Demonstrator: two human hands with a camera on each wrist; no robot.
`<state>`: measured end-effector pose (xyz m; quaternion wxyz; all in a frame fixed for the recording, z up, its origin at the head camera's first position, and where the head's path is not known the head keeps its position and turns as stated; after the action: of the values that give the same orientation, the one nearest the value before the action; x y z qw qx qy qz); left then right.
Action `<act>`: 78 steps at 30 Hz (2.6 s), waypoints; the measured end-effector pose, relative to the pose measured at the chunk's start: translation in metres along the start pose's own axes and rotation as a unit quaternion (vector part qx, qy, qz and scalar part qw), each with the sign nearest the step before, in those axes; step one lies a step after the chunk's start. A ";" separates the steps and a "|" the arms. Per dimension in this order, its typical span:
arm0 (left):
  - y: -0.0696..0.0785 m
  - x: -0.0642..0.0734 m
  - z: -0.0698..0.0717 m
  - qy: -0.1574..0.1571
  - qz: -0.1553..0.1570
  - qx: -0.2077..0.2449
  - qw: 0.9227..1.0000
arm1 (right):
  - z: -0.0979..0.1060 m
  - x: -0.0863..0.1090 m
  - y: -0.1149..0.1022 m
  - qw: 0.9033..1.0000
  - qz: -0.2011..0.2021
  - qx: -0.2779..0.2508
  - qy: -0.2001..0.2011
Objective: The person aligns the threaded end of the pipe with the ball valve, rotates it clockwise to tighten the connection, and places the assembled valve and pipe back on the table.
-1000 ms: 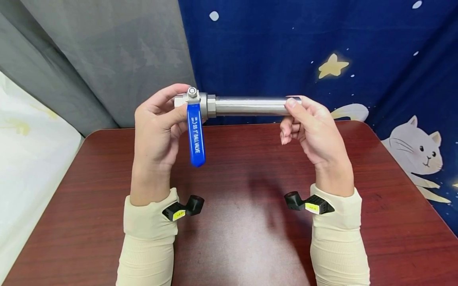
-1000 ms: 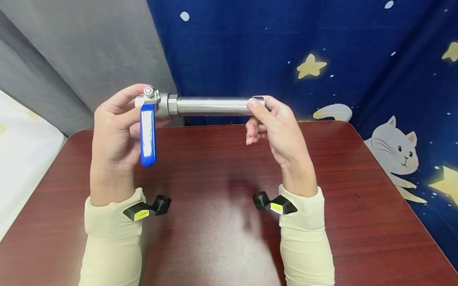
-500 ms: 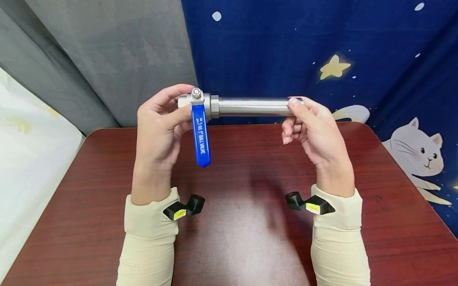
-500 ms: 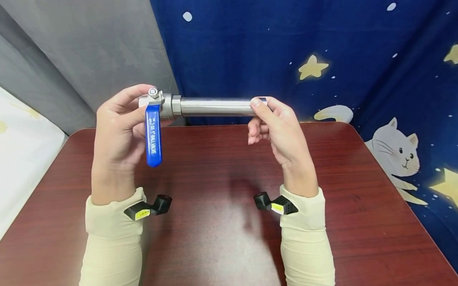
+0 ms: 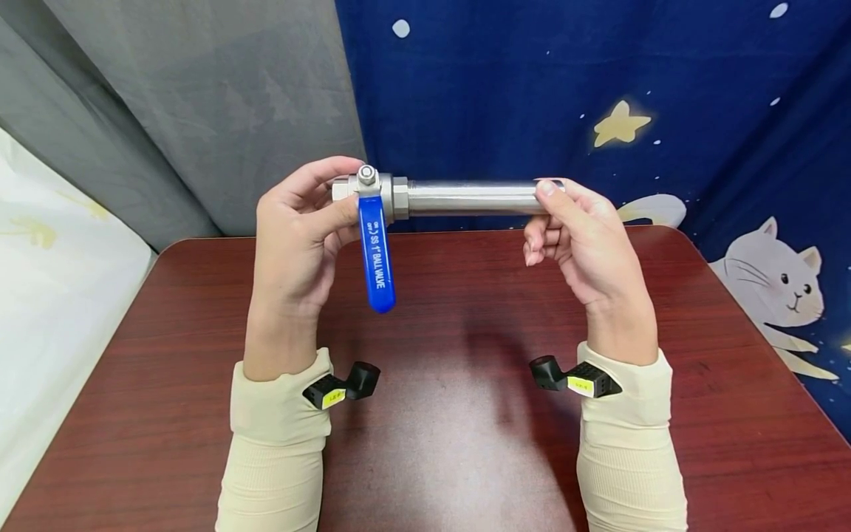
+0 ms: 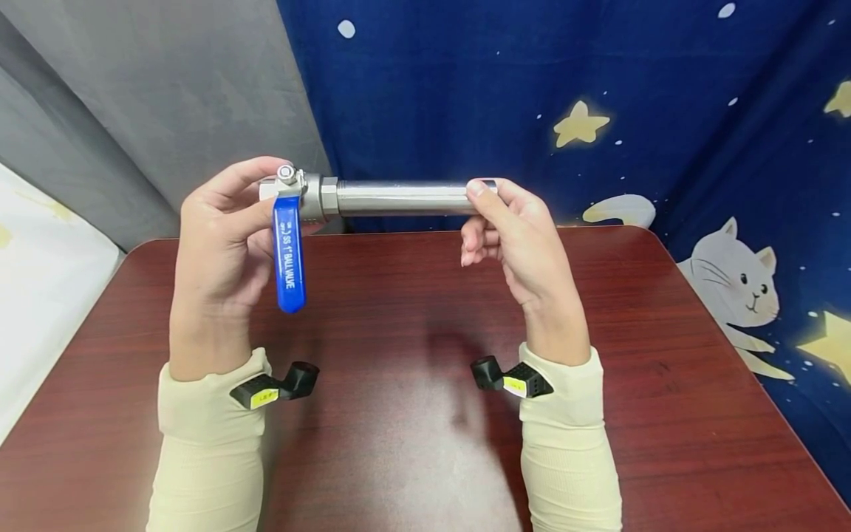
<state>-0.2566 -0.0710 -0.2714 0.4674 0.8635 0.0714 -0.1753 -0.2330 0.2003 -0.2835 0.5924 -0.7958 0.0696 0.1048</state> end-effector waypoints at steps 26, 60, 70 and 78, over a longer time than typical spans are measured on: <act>0.000 0.000 0.000 -0.001 -0.011 -0.010 1.000 | -0.001 -0.002 0.002 1.000 -0.012 -0.012 0.003; -0.026 -0.015 0.012 0.027 0.043 -0.064 0.997 | 0.012 -0.015 0.022 0.997 -0.077 -0.017 -0.014; -0.041 -0.021 0.021 0.040 0.085 -0.062 0.994 | 0.017 -0.024 0.038 0.992 -0.128 0.000 -0.019; -0.051 -0.025 0.031 0.025 0.118 -0.089 0.989 | 0.021 -0.029 0.050 0.986 -0.159 0.044 -0.015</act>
<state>-0.3017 -0.0674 -0.3175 0.5582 0.8248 -0.0040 -0.0898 -0.2745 0.2058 -0.3292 0.6368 -0.7683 -0.0619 0.0177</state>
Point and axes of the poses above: each hand's wrist, its own x-axis away from the middle knuckle, its own z-axis out of the back of the hand, y = z × x, the point moved 3 cm from there along -x, towards the middle knuckle, and after that the axes turned 2 degrees about y, right-handed, at the moved point
